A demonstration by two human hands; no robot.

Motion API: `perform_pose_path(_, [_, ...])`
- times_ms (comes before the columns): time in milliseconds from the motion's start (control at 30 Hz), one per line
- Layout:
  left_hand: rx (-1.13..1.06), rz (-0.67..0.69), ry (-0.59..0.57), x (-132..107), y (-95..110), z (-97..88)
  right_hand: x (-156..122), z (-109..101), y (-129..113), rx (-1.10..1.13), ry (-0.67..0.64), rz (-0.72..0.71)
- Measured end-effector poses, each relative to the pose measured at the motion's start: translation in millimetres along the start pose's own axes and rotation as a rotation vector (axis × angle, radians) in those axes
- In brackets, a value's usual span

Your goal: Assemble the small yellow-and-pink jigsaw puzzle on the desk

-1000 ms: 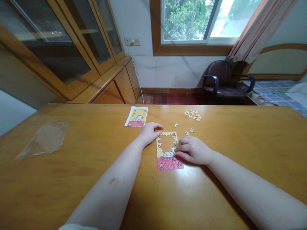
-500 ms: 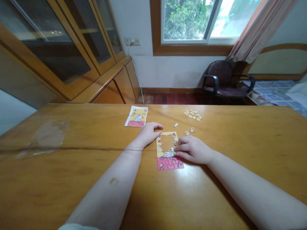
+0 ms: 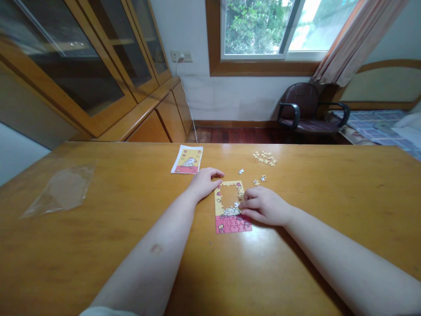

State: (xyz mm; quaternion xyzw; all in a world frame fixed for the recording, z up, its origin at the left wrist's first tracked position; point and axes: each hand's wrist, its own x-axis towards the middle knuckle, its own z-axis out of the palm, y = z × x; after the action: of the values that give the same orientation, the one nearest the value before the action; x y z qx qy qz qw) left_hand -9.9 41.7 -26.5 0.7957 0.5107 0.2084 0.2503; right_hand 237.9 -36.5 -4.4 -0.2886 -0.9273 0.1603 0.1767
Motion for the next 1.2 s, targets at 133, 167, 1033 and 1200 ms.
perform_pose_path(133, [0.004,-0.002,-0.001,0.4,0.1,0.3,0.2,0.9,0.2,0.001,-0.007,-0.004])
perform_pose_path(167, [0.005,0.0,0.001,0.5,-0.1,0.4,0.3,0.9,-0.1,-0.001,-0.006,-0.005])
perform_pose_path(1033, [-0.006,0.001,0.001,0.3,2.0,0.1,7.2,10.4,28.4,-0.372,0.021,0.533])
perform_pose_path(1200, [0.013,0.005,0.013,0.4,-0.6,1.1,9.7,9.4,30.7,-0.314,-0.037,0.506])
